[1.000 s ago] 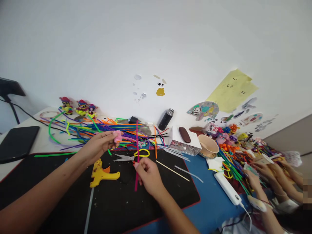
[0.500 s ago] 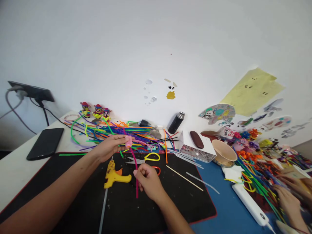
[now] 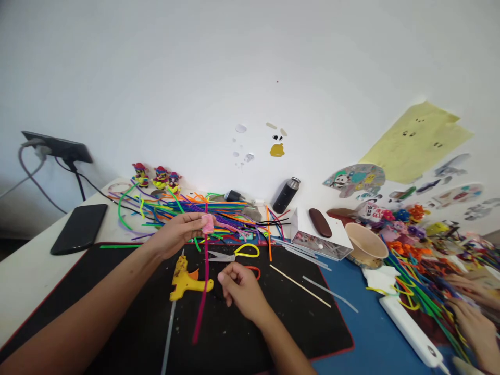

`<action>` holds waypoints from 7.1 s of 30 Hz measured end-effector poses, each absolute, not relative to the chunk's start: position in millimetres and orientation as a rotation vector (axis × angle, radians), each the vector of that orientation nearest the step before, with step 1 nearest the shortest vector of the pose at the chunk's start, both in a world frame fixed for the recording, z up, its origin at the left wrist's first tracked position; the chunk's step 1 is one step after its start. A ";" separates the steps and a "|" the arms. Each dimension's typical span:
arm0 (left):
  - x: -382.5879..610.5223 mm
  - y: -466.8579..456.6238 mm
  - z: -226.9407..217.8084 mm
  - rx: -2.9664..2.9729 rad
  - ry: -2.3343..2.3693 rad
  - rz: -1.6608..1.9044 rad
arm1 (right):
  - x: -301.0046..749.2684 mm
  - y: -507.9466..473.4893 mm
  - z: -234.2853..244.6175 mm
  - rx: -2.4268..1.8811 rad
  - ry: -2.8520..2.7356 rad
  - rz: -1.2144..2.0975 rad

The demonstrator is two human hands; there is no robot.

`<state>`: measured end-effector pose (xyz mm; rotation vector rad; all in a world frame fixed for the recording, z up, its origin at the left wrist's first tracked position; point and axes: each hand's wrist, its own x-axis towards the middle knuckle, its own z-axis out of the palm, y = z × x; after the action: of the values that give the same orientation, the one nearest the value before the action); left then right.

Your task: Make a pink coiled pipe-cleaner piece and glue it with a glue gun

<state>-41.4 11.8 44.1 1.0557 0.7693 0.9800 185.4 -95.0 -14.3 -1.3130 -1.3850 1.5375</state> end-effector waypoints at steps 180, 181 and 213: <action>-62.8 37.3 1.4 1.293 0.368 0.570 | 65.5 -110.8 18.8 -0.987 -0.564 1.651; -65.4 39.0 1.5 1.270 0.387 0.603 | 64.1 -110.9 21.0 -0.986 -0.570 1.647; -52.0 44.8 -7.2 0.944 0.505 0.908 | 72.0 -98.8 44.8 -1.081 -0.643 1.511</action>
<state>-52.0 44.8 -7.2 0.9444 0.5053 0.9080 72.0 -98.8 44.8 -1.0812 -0.6425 1.5108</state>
